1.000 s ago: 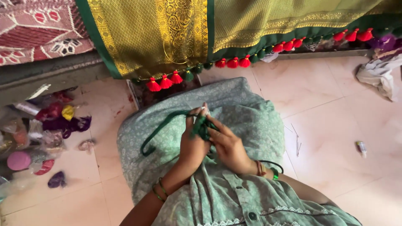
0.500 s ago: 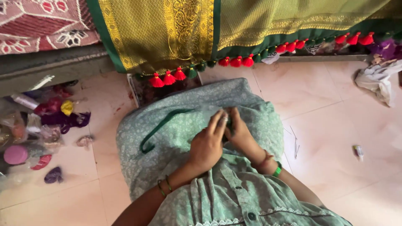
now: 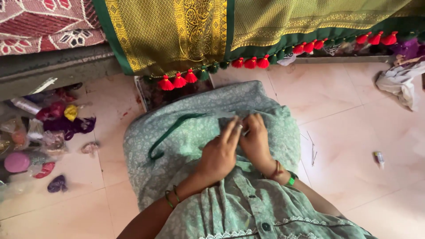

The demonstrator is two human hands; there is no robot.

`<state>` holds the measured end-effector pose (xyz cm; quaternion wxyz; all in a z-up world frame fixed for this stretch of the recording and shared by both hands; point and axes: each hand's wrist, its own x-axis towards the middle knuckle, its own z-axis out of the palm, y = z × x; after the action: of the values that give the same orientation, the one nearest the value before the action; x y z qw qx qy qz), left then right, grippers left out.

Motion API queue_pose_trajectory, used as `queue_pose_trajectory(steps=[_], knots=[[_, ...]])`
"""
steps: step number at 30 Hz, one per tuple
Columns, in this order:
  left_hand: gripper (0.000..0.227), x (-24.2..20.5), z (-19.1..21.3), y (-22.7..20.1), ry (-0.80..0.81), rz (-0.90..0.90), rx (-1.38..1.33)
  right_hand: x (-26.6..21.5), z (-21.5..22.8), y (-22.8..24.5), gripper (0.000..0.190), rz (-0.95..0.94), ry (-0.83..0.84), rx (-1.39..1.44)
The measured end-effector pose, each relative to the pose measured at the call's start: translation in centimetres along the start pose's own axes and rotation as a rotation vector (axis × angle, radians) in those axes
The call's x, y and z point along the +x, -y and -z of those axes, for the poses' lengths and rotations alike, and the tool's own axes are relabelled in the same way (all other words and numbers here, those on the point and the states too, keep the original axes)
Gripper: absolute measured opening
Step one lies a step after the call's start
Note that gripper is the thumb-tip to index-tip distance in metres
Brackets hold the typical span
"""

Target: The person sits on the floor with a green and gold fabric border across their lap, cuts loose threads from red tassels using scissors, combs the tassel fibers with a blue comb, and handles a green ribbon while threading a needle.

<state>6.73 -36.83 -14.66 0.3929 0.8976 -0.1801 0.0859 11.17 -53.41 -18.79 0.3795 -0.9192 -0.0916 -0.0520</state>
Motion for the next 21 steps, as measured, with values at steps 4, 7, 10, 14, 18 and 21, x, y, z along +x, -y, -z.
queue_pose_trajectory(steps=[4,7,10,14,18,21], knots=[[0.061,0.0,0.3,-0.6,0.026,-0.094,0.040,0.7,-0.4,-1.2,0.025,-0.182,-0.001,0.314],[0.063,0.7,1.7,-0.9,0.058,-0.014,0.006,0.8,1.0,1.9,0.039,-0.598,0.225,0.898],[0.067,1.6,1.1,0.8,0.034,0.089,-0.092,0.6,1.5,1.8,0.046,-0.592,0.305,1.205],[0.071,0.8,0.9,2.1,-0.132,0.086,-0.305,-1.6,2.5,1.8,0.036,-0.275,0.243,1.111],[0.074,1.5,2.7,1.6,-0.125,0.042,-0.335,-0.5,4.0,4.7,0.022,-0.209,0.197,0.976],[0.075,0.9,2.2,1.5,-0.122,0.014,-0.357,-0.5,5.1,6.7,0.020,-0.143,0.165,0.965]])
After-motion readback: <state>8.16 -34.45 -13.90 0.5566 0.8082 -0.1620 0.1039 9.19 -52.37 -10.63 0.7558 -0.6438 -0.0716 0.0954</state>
